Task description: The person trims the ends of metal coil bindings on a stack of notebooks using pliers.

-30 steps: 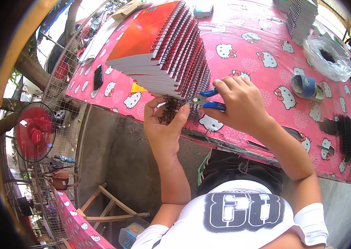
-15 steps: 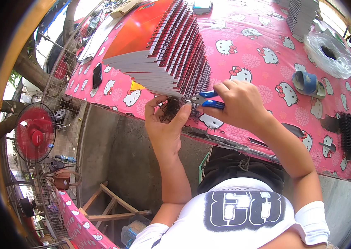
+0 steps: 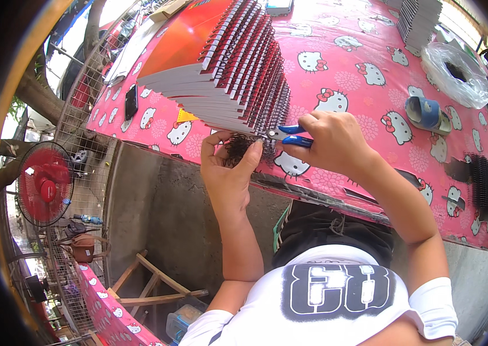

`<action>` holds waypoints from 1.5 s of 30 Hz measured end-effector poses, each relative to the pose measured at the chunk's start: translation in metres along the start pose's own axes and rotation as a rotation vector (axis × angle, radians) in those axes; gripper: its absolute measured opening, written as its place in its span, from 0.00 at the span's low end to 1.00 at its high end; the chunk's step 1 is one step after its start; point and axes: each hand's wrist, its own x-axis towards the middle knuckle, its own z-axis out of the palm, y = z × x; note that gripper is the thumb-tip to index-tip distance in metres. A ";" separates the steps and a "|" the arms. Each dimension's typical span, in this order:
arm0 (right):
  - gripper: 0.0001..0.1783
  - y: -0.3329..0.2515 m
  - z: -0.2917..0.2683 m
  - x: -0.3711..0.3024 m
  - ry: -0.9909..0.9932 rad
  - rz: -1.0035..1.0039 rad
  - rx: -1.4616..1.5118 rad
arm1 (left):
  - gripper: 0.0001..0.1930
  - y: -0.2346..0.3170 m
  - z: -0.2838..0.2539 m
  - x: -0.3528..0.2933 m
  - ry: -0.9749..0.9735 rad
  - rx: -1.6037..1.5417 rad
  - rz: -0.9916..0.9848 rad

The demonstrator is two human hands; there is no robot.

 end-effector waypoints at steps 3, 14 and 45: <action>0.27 -0.001 -0.003 -0.005 -0.031 0.044 -0.008 | 0.24 0.000 -0.010 0.001 -0.015 0.032 -0.046; 0.26 0.005 0.012 -0.004 0.131 -0.083 0.016 | 0.23 -0.008 -0.009 0.000 -0.028 0.056 -0.048; 0.28 0.033 0.023 -0.007 0.512 -0.310 -0.221 | 0.21 -0.023 -0.010 -0.003 -0.063 0.070 -0.054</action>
